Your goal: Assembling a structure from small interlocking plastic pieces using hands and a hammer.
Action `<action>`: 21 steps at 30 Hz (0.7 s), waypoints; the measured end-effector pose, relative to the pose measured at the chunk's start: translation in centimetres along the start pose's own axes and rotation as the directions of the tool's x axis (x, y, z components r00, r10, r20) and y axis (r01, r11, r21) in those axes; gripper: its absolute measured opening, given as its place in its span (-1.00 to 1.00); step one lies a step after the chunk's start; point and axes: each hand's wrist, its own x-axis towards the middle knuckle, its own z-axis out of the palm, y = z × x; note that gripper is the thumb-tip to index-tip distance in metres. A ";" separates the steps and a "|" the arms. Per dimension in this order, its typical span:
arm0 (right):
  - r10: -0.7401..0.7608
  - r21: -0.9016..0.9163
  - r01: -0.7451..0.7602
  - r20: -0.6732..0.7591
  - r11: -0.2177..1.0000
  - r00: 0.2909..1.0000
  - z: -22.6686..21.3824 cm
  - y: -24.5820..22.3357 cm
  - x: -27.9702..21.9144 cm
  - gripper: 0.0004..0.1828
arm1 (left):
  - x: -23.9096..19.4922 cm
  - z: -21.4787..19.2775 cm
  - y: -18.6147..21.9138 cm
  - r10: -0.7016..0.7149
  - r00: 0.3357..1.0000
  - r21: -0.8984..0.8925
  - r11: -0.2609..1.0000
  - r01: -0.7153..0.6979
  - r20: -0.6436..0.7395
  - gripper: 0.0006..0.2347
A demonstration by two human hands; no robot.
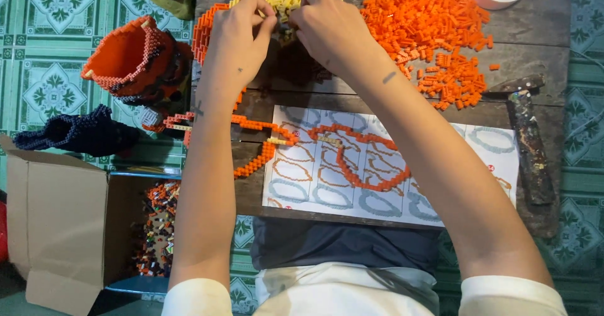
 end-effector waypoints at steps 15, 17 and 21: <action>-0.082 0.274 0.082 -0.013 0.958 0.997 -6.5 1.2 -2.0 -0.89 | 2.3 5.0 -2.6 0.078 0.996 0.703 0.705 -0.092 0.053 -0.71; -0.074 0.329 0.067 0.009 0.942 0.997 -9.3 1.5 -4.0 -0.88 | 2.4 5.8 -3.5 0.083 0.995 0.674 0.732 -0.097 0.053 -0.78; -0.049 0.365 0.032 0.036 0.931 0.998 -15.2 1.8 -8.2 -0.88 | 2.5 7.2 -4.5 0.127 0.991 0.665 0.735 -0.129 0.053 -0.84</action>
